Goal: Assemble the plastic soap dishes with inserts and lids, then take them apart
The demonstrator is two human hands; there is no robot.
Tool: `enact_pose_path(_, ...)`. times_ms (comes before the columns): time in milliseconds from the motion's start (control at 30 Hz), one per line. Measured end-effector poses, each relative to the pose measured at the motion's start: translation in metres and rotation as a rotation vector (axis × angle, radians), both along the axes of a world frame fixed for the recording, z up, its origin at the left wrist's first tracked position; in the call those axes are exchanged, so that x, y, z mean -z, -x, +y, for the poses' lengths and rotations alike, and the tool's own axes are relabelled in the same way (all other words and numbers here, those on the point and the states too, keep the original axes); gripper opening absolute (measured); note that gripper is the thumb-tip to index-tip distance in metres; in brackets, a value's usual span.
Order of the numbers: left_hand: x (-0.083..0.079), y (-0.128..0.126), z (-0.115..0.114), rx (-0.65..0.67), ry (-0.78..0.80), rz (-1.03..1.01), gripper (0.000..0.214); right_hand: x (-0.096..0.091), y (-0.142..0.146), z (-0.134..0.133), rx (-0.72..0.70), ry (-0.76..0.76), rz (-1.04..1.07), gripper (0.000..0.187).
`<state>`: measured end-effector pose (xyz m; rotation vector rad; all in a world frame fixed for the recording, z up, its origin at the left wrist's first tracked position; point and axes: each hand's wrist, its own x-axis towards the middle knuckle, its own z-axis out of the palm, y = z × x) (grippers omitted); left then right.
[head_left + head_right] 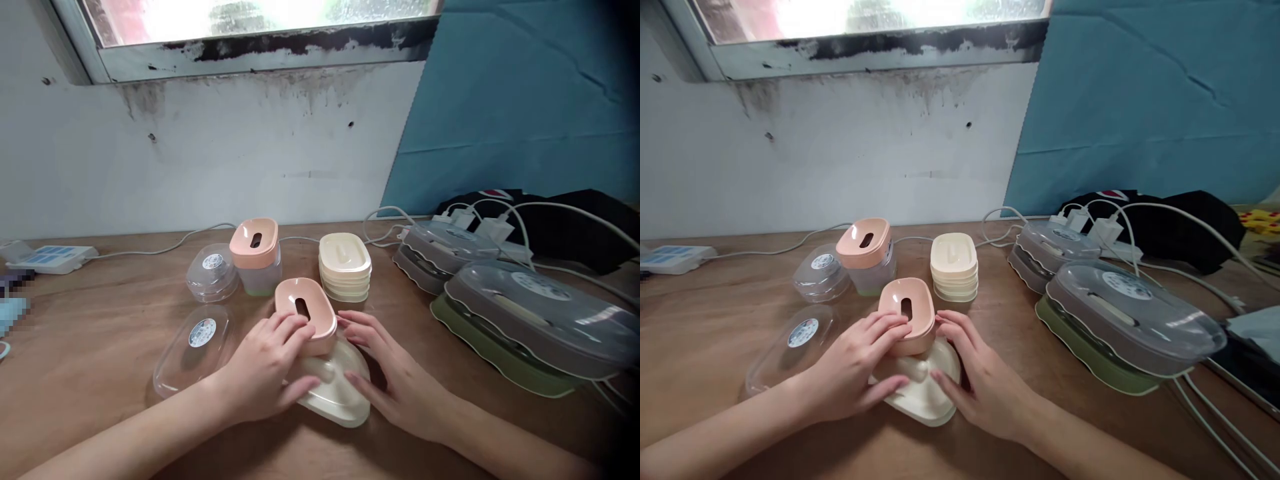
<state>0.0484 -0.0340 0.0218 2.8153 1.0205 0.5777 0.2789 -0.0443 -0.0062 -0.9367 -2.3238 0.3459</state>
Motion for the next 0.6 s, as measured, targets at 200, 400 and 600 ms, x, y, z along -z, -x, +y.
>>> enact_pose_path(200, -0.002, -0.004, 0.020, -0.048, -0.003, 0.006, 0.020, -0.021, -0.001, -0.023, -0.199, -0.003, -0.307, 0.027)
enact_pose_path(400, -0.003, -0.012, 0.043, -0.134, -0.130, 0.105, 0.019, -0.011, -0.022, -0.043, -0.138, -0.207, -0.260, 0.024)
enact_pose_path(600, -0.007, -0.017, 0.047, -0.109, -0.181, 0.211, 0.021, 0.016, -0.061, -0.058, 0.084, -0.374, -0.308, 0.037)
